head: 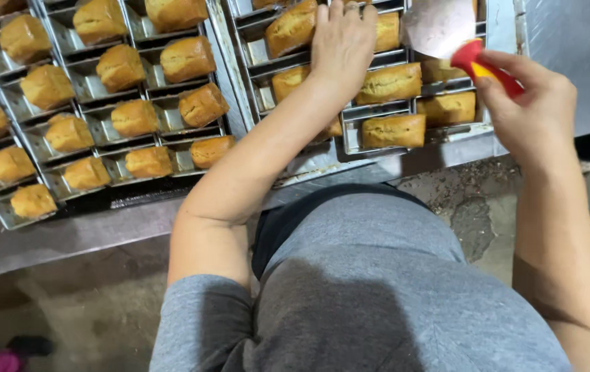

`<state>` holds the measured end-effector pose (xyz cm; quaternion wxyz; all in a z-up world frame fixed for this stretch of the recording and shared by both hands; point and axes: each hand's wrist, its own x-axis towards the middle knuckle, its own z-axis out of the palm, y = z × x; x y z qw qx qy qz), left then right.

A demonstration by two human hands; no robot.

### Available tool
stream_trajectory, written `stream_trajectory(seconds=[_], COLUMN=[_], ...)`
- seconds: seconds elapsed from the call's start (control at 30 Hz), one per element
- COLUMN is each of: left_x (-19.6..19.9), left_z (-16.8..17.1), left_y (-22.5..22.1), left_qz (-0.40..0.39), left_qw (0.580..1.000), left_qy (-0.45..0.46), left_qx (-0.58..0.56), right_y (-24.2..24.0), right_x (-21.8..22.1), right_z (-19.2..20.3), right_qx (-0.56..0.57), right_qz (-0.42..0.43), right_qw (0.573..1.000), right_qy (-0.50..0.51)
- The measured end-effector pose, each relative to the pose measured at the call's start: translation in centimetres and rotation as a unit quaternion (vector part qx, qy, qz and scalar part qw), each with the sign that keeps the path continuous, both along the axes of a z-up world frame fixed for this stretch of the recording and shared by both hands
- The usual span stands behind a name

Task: The person depans baked bread from metal trays using a metal scraper. The person uses the scraper to loosen the edges of each loaf and then lifts them out by hand, placing the finished loaves into a yellow plastic crate.

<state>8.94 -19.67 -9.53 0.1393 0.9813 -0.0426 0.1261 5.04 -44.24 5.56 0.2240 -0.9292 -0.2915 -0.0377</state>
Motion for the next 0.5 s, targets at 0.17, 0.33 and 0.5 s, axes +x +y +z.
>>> stream_trajectory(seconds=[0.17,0.33,0.5], left_x=[-1.3,-1.3,-1.0], left_z=[1.5,1.3,2.6], left_y=[1.0,-0.1,-1.3], left_qz=[-0.007,-0.017,0.002], left_qw=[0.998,0.997,0.997], left_qy=[0.011,-0.025,0.006], left_qx=[-0.069,-0.067,-0.083], right_y=[-1.9,-2.1,-2.8], right_x=[-0.2,-0.7,-0.3], right_z=[0.9,2.3,2.2], right_qx=[0.163,0.179,0.177], right_qz=[-0.203,-0.146,-0.136], right_qw=[0.936,0.953,0.958], right_qy=[0.237,0.193,0.181])
